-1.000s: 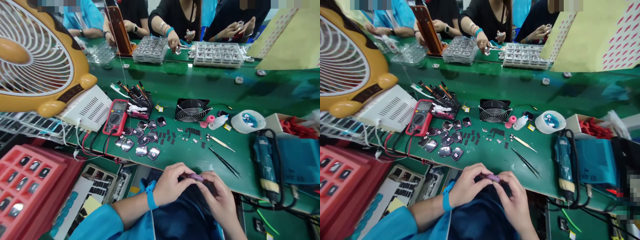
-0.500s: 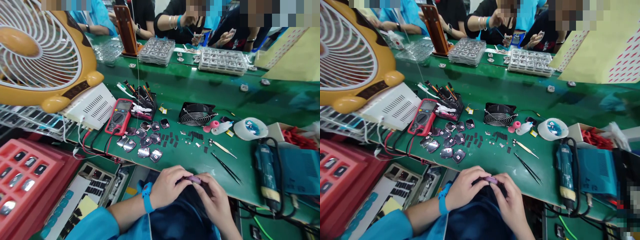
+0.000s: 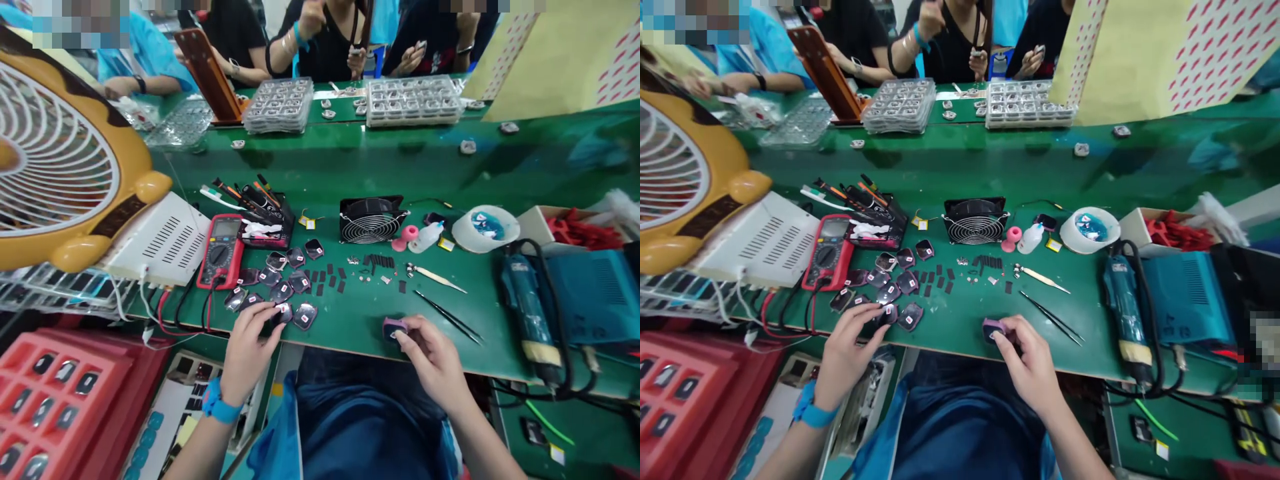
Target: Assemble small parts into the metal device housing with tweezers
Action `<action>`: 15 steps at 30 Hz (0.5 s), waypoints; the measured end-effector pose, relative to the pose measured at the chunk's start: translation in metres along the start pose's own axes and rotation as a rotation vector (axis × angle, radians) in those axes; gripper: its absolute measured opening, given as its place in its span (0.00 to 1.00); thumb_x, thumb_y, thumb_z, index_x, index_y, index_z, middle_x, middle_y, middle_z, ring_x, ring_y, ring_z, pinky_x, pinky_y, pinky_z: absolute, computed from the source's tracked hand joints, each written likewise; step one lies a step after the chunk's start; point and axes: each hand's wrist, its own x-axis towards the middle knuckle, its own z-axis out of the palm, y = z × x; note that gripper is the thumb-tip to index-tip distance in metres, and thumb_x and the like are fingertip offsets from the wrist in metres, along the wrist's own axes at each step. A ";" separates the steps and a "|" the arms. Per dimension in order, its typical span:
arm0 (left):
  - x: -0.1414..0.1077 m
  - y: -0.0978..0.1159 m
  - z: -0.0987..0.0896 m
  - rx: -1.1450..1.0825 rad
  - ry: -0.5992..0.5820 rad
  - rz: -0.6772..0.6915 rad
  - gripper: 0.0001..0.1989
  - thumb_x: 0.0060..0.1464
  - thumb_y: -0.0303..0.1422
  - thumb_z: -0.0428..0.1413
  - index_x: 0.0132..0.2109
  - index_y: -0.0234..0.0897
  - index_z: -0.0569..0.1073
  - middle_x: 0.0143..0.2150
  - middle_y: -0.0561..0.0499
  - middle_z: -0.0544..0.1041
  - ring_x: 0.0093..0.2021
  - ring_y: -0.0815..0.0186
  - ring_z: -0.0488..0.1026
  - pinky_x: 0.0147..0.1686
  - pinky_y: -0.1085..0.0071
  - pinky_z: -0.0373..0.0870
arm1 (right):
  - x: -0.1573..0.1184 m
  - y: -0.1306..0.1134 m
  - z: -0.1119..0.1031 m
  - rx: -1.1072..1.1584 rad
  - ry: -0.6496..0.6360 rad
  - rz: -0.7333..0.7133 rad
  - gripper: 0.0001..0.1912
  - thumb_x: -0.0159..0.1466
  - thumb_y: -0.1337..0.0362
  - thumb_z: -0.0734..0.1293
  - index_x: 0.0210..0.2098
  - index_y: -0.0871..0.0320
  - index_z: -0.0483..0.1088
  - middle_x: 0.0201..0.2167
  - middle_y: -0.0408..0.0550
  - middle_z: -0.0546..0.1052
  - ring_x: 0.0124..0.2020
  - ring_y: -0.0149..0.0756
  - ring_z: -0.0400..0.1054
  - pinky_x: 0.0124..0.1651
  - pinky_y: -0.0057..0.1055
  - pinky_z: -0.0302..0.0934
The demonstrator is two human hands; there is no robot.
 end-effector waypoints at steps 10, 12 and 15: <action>-0.004 0.012 0.011 -0.026 0.026 -0.114 0.15 0.66 0.43 0.58 0.54 0.41 0.74 0.46 0.46 0.77 0.45 0.58 0.78 0.47 0.61 0.80 | -0.010 0.015 0.000 0.043 -0.008 0.080 0.14 0.71 0.53 0.67 0.45 0.56 0.75 0.32 0.46 0.78 0.29 0.34 0.75 0.33 0.27 0.73; -0.005 0.014 0.009 -0.063 0.026 -0.145 0.14 0.66 0.42 0.58 0.53 0.41 0.74 0.45 0.47 0.76 0.45 0.59 0.78 0.45 0.63 0.80 | -0.009 0.014 0.001 0.030 0.021 0.063 0.16 0.71 0.53 0.66 0.50 0.56 0.75 0.30 0.45 0.77 0.28 0.33 0.74 0.31 0.26 0.72; -0.006 0.015 0.005 -0.073 0.062 -0.132 0.10 0.67 0.36 0.57 0.52 0.41 0.75 0.44 0.48 0.77 0.42 0.62 0.78 0.44 0.66 0.80 | -0.007 0.011 0.000 -0.038 0.028 0.010 0.17 0.71 0.53 0.66 0.53 0.55 0.75 0.29 0.45 0.77 0.25 0.32 0.71 0.29 0.26 0.70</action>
